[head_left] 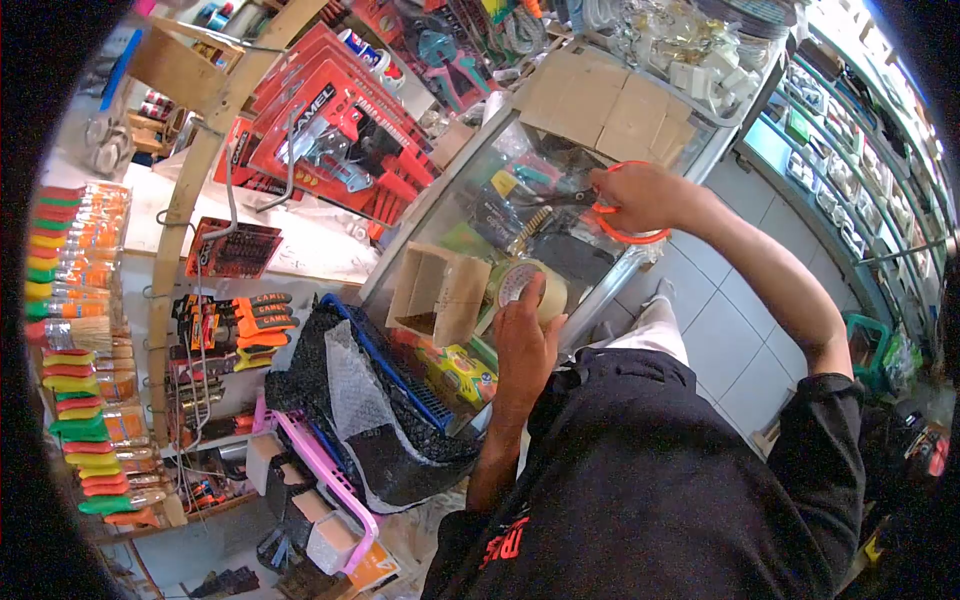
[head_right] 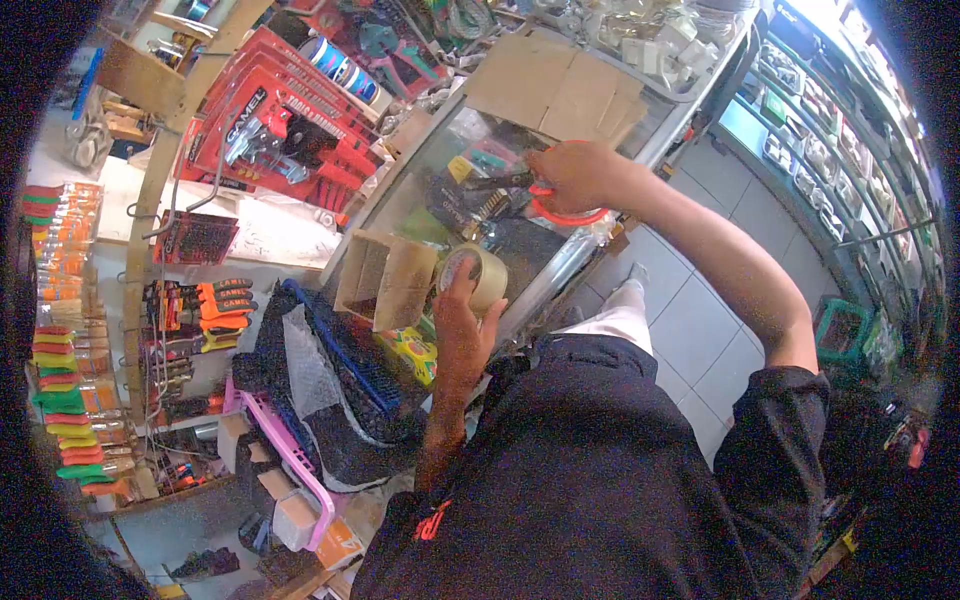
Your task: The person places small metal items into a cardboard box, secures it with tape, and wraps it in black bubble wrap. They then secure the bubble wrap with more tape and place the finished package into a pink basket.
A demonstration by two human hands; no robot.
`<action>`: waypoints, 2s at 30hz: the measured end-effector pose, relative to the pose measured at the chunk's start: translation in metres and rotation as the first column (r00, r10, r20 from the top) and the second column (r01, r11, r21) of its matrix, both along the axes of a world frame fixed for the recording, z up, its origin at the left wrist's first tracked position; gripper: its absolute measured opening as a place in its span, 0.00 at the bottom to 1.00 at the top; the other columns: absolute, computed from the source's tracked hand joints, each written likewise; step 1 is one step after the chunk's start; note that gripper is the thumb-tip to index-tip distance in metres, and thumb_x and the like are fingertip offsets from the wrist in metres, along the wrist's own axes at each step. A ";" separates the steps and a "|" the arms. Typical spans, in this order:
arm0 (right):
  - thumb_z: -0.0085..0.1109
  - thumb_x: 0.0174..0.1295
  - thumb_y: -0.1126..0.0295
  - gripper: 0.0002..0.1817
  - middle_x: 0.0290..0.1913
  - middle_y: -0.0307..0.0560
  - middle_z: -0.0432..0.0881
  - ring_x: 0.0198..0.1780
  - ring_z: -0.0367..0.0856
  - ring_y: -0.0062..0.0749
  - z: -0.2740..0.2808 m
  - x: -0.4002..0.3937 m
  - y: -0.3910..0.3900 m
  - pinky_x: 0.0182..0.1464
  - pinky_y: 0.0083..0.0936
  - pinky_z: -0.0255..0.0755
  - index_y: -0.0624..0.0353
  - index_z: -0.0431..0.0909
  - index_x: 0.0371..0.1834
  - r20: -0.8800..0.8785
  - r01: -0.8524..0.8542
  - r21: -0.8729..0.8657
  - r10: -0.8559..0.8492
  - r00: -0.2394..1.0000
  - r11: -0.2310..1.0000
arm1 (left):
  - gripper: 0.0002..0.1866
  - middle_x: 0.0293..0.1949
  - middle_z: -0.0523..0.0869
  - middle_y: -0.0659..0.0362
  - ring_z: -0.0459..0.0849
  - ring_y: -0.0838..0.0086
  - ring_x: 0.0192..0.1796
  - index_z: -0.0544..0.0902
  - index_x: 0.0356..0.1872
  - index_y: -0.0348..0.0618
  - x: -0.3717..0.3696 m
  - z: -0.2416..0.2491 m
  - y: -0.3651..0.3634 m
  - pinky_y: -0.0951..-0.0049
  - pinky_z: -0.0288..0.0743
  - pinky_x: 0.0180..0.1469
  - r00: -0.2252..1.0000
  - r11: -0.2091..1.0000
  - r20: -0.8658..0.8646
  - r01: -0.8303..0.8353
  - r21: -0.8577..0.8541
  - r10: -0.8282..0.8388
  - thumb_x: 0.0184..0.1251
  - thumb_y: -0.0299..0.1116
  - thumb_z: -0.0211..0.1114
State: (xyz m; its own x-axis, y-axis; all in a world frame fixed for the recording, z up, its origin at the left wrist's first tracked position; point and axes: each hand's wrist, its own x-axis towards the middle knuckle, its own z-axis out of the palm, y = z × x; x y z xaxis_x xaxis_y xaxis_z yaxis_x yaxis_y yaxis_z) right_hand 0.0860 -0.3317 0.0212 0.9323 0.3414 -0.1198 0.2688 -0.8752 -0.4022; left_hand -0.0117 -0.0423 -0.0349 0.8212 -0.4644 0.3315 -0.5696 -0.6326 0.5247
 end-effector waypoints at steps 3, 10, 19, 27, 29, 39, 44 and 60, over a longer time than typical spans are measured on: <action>0.70 0.59 0.47 0.30 0.40 0.66 0.88 0.47 0.88 0.63 -0.042 0.006 0.005 0.49 0.52 0.81 0.66 0.79 0.49 0.019 0.055 -0.040 -0.054 0.998 0.998 | 0.43 0.58 0.82 0.46 0.80 0.51 0.53 0.62 0.78 0.37 0.016 -0.014 -0.002 0.50 0.67 0.63 0.998 0.994 0.053 0.034 0.108 -0.040 0.64 0.27 0.75; 0.63 0.63 0.60 0.15 0.39 0.62 0.90 0.43 0.92 0.51 -0.068 0.004 0.041 0.42 0.43 0.85 0.63 0.86 0.37 0.060 0.250 -0.071 -0.246 0.968 0.966 | 0.43 0.52 0.84 0.47 0.81 0.51 0.55 0.60 0.79 0.38 0.069 -0.030 -0.027 0.50 0.66 0.64 0.996 0.998 -0.090 -0.010 -0.067 0.004 0.64 0.23 0.72; 0.62 0.61 0.64 0.11 0.39 0.55 0.90 0.41 0.91 0.44 -0.096 0.019 0.067 0.38 0.41 0.83 0.58 0.87 0.40 0.352 0.463 -0.132 -0.395 0.848 0.877 | 0.36 0.65 0.76 0.39 0.70 0.45 0.71 0.67 0.73 0.32 0.104 -0.005 -0.046 0.50 0.60 0.74 0.971 0.967 0.232 0.007 -0.254 0.054 0.68 0.35 0.73; 0.62 0.60 0.64 0.16 0.46 0.55 0.87 0.52 0.85 0.47 -0.083 0.003 0.074 0.48 0.43 0.81 0.61 0.84 0.47 0.297 0.473 -0.135 -0.420 0.858 0.871 | 0.57 0.83 0.52 0.37 0.51 0.52 0.85 0.57 0.82 0.35 0.016 0.064 -0.038 0.54 0.50 0.80 0.575 0.242 -0.352 -0.261 -0.934 -0.739 0.71 0.79 0.35; 0.62 0.61 0.64 0.16 0.48 0.56 0.85 0.53 0.84 0.49 -0.085 0.002 0.070 0.50 0.44 0.80 0.61 0.83 0.48 0.307 0.467 -0.091 -0.421 0.854 0.880 | 0.58 0.83 0.51 0.37 0.50 0.53 0.86 0.56 0.83 0.35 0.003 0.070 -0.038 0.55 0.48 0.81 0.515 0.217 -0.328 -0.265 -0.939 -0.792 0.70 0.81 0.35; 0.66 0.61 0.66 0.24 0.52 0.55 0.80 0.56 0.81 0.51 -0.075 -0.030 0.054 0.57 0.46 0.76 0.58 0.76 0.61 0.333 0.355 0.170 -0.393 0.857 0.919 | 0.57 0.86 0.47 0.44 0.41 0.60 0.87 0.52 0.84 0.37 -0.025 0.054 -0.022 0.58 0.32 0.80 0.651 0.584 -0.440 0.006 -0.812 -0.619 0.70 0.77 0.43; 0.69 0.70 0.64 0.25 0.53 0.46 0.85 0.53 0.84 0.31 -0.022 -0.080 0.056 0.54 0.31 0.77 0.56 0.73 0.67 -0.208 0.282 0.856 -0.210 0.955 0.434 | 0.58 0.85 0.51 0.46 0.48 0.60 0.85 0.53 0.83 0.35 -0.025 0.052 -0.018 0.58 0.39 0.80 0.757 0.637 -0.483 -0.116 -0.762 -0.440 0.67 0.75 0.50; 0.62 0.74 0.73 0.19 0.51 0.50 0.88 0.49 0.87 0.29 -0.008 -0.118 0.105 0.54 0.28 0.80 0.65 0.72 0.65 -0.526 0.529 0.782 0.107 0.844 -0.328 | 0.60 0.86 0.44 0.46 0.44 0.58 0.86 0.45 0.84 0.32 -0.035 0.049 -0.025 0.56 0.33 0.83 0.741 0.565 -0.458 -0.130 -0.815 -0.490 0.69 0.74 0.49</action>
State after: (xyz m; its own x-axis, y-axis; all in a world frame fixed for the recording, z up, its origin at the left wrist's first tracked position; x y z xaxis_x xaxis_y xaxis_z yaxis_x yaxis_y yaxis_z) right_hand -0.0318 -0.2267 0.0134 0.9779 0.1002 -0.1833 -0.2008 0.6935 -0.6919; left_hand -0.0467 -0.0672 0.0139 0.8875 -0.4449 0.1199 0.0055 0.2705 0.9627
